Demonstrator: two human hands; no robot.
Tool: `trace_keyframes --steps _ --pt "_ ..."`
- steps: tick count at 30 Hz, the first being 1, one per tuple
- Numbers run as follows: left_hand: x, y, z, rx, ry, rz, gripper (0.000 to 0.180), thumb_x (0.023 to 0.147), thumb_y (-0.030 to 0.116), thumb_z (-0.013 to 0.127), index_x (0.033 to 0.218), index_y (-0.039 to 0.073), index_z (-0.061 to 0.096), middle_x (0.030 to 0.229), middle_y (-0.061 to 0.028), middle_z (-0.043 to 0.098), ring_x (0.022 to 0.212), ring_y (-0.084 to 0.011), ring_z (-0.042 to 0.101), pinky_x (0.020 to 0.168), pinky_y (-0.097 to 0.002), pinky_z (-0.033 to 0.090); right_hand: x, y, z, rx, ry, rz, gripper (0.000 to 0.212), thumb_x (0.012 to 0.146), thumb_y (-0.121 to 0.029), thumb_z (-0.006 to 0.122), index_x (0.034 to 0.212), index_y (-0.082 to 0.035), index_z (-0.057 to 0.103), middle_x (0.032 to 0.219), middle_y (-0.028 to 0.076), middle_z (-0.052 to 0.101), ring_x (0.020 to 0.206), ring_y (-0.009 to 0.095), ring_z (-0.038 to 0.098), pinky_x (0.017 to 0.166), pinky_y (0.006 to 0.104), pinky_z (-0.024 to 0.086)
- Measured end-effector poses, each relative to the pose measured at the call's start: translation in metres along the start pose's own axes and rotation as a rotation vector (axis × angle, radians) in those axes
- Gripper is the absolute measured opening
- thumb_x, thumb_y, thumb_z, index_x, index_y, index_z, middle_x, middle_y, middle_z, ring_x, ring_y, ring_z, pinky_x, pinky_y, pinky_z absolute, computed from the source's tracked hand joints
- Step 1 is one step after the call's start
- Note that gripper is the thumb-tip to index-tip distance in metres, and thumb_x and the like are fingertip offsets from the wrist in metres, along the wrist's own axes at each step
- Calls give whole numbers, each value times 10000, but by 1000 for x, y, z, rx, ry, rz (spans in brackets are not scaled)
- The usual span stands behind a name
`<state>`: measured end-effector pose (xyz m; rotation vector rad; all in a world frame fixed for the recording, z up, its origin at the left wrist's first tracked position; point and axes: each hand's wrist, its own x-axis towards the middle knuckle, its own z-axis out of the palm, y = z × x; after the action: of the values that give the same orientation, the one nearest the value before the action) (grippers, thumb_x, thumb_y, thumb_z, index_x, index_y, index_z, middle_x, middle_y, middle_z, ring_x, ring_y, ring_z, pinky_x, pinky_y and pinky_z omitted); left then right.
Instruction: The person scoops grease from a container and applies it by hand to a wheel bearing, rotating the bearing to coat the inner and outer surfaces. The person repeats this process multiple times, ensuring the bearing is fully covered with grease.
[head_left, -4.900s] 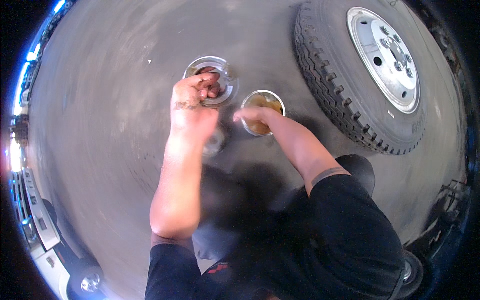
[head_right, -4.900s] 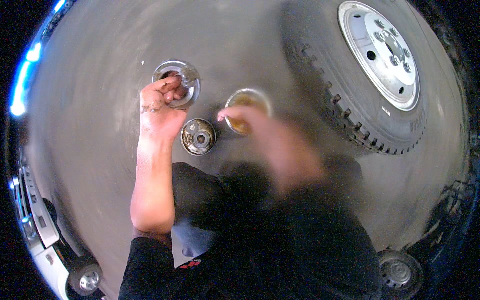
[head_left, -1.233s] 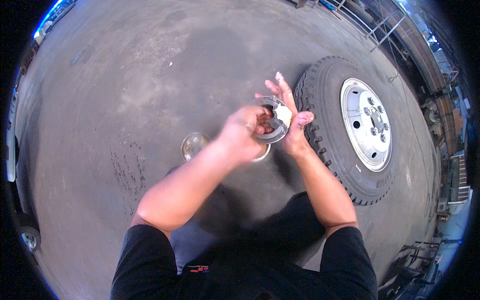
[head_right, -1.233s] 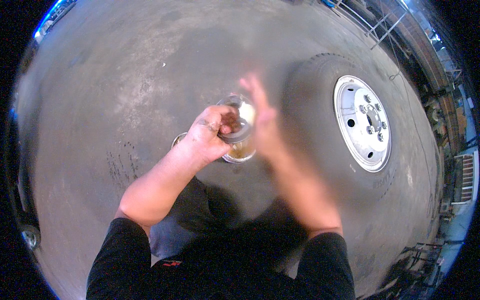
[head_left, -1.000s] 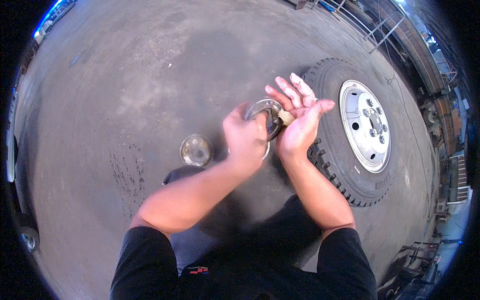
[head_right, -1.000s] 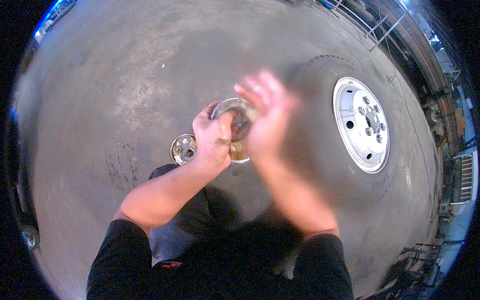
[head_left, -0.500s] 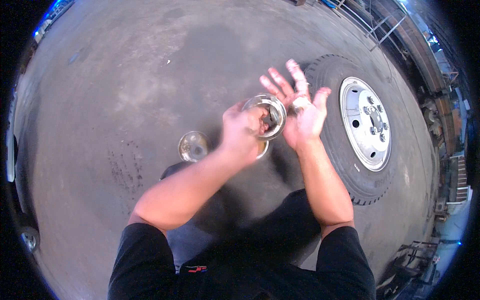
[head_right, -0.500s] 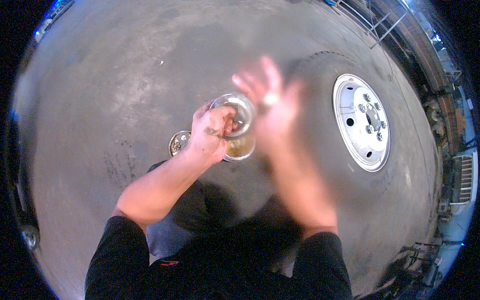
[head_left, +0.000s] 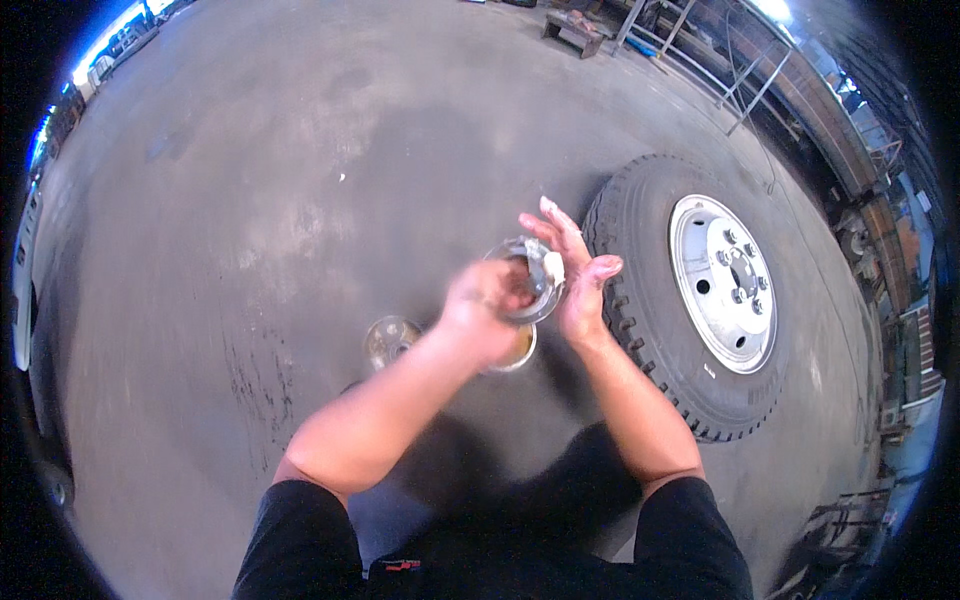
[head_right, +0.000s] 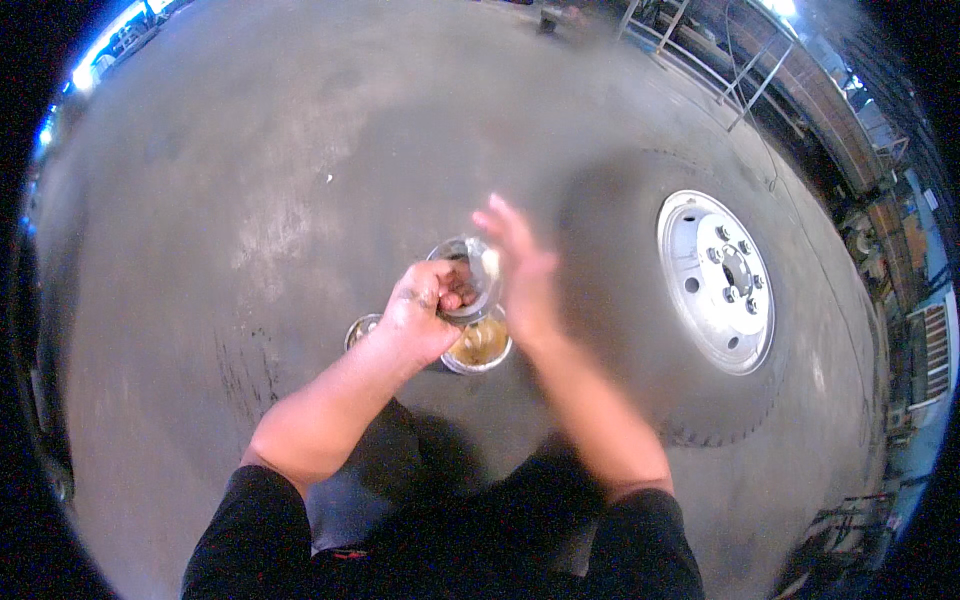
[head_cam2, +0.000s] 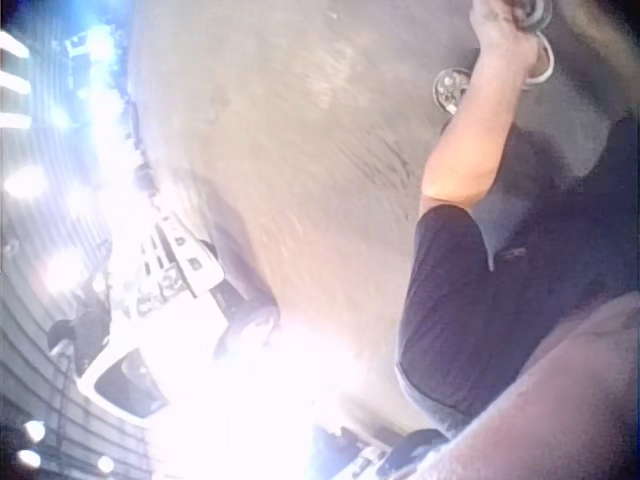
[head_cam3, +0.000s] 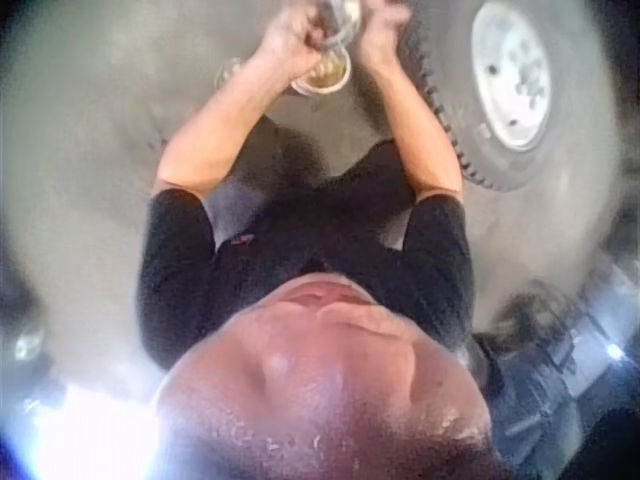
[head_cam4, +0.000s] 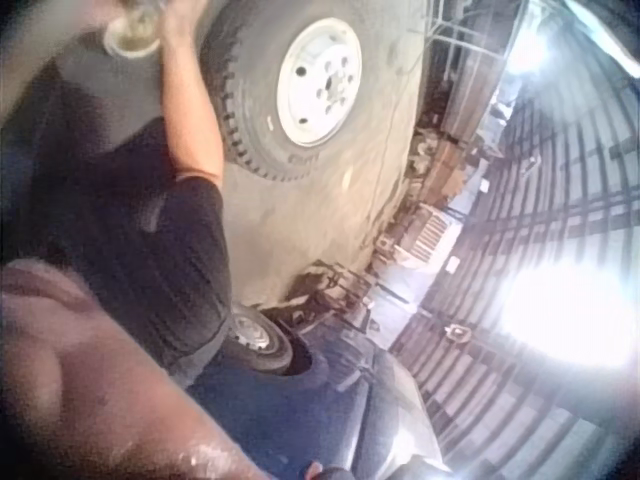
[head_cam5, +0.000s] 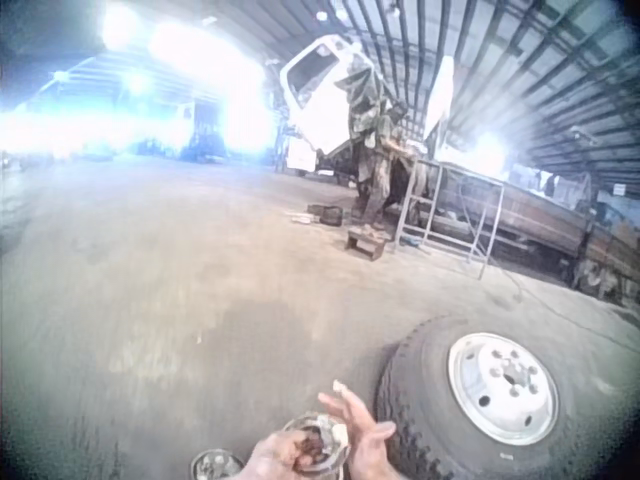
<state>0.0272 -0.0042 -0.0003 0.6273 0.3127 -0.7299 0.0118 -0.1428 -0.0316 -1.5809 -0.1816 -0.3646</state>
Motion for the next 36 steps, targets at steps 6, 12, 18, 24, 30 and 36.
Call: trace_keyframes --steps 6,12,18,24,30,36 --pt "-8 -23 10 164 6 507 170 769 -59 580 933 -25 604 756 -48 597 574 -114 528 501 -246 404 4 -17 24 252 294 90 785 975 -600 123 1281 38 463 1297 205 504 1111 330 564 938 514 491" --pt "-23 -14 13 362 -3 419 163 742 -57 564 899 -38 602 677 -23 562 515 -84 474 475 -231 351 6 -33 22 327 324 466 696 1005 -544 221 1226 38 531 1142 187 621 946 319 657 849 433 520" --pt "-23 -10 17 134 21 227 106 743 -63 538 828 -4 563 623 -18 489 503 -111 413 542 -283 395 6 -27 12 516 270 415 855 902 -719 130 1368 -58 408 1274 221 522 1076 343 598 933 460 475" --pt "-22 -6 13 66 -15 176 107 761 -30 551 702 53 519 599 -19 442 519 -131 387 570 -305 400 1 -28 19 271 3 268 1020 772 -845 62 1523 -162 153 1462 197 329 1203 309 507 989 431 429" --pt "-11 0 4 184 -18 224 77 759 -35 555 761 41 550 609 -13 465 523 -124 406 587 -297 402 -8 14 -4 107 -13 289 1037 778 -847 87 1473 -106 293 1432 159 369 1245 234 444 1048 377 351" --pt "-3 3 -14 382 -113 363 209 745 -25 575 953 -49 587 743 -47 593 592 -104 522 529 -234 402 -6 -40 -16 -568 88 -315 837 916 -705 141 1215 -65 590 1397 151 429 1320 304 373 1113 473 224"
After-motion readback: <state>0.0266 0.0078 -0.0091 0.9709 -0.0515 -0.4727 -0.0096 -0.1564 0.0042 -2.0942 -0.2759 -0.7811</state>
